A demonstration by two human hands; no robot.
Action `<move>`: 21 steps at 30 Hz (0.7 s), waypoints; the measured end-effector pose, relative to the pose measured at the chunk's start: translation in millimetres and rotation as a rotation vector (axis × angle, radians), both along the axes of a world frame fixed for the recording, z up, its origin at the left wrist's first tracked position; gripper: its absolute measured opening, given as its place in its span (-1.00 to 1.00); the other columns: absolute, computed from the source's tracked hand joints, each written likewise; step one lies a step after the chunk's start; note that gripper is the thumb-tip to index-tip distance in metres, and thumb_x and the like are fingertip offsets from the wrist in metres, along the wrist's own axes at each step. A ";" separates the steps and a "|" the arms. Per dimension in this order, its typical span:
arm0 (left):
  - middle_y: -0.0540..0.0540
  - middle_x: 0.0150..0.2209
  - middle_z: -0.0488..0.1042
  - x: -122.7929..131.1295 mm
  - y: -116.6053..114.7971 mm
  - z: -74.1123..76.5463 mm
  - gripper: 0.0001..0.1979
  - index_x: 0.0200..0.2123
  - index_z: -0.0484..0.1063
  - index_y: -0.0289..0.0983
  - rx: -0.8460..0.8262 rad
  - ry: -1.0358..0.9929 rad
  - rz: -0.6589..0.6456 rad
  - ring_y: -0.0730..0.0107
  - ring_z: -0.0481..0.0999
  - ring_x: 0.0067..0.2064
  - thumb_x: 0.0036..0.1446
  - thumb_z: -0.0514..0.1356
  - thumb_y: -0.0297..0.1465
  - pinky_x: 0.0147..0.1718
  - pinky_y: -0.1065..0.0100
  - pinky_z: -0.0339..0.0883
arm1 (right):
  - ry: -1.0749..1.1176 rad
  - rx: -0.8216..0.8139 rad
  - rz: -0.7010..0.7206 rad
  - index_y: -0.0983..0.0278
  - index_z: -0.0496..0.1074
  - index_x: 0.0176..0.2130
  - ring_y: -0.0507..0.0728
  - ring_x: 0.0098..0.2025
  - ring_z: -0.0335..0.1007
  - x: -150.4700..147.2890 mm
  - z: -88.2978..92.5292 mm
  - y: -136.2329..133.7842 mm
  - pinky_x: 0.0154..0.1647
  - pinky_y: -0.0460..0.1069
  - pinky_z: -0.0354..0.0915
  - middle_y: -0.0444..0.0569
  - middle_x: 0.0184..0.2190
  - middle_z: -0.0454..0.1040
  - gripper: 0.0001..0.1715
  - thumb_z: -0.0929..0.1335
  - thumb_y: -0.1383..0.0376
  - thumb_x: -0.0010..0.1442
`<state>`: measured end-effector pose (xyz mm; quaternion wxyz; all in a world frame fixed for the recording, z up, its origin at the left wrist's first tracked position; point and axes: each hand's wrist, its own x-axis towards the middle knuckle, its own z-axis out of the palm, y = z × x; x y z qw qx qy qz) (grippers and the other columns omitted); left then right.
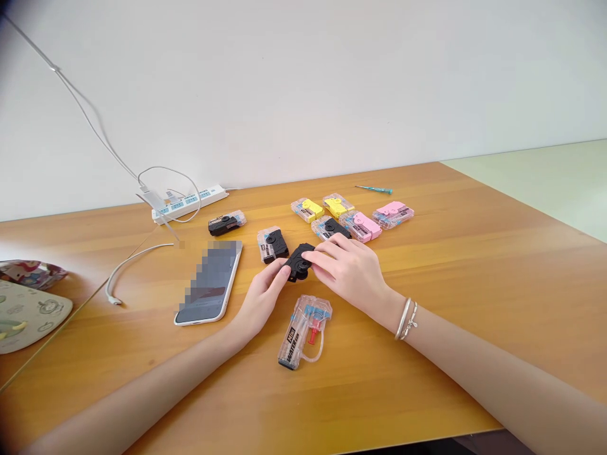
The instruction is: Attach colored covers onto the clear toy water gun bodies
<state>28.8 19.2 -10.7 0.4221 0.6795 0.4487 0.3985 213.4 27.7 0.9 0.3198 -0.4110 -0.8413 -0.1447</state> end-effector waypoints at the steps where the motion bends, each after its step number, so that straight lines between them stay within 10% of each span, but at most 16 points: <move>1: -0.03 -0.28 0.46 0.1 0.1 0.3 -0.77 -0.26 0.37 -0.26 -0.010 -0.014 -0.005 0.36 0.41 -0.22 0.22 -0.02 -0.28 -0.19 0.42 0.27 | 0.000 0.005 0.003 0.17 0.45 -0.17 0.14 -0.26 0.35 -0.2 -0.8 0.2 -0.30 0.02 0.25 -0.10 -0.32 0.55 -0.72 0.24 0.41 0.19; 21: -0.03 -0.26 0.47 -0.2 1.1 -1.3 -0.79 -0.26 0.35 -0.26 -0.049 -0.109 -0.033 0.37 0.44 -0.19 0.23 -0.02 -0.30 -0.13 0.42 0.26 | 0.125 -0.066 0.140 0.23 0.35 -0.17 0.09 -0.28 0.41 -6.4 -7.1 -2.8 -0.32 -0.03 0.31 -0.08 -0.32 0.52 -0.80 0.26 0.41 0.17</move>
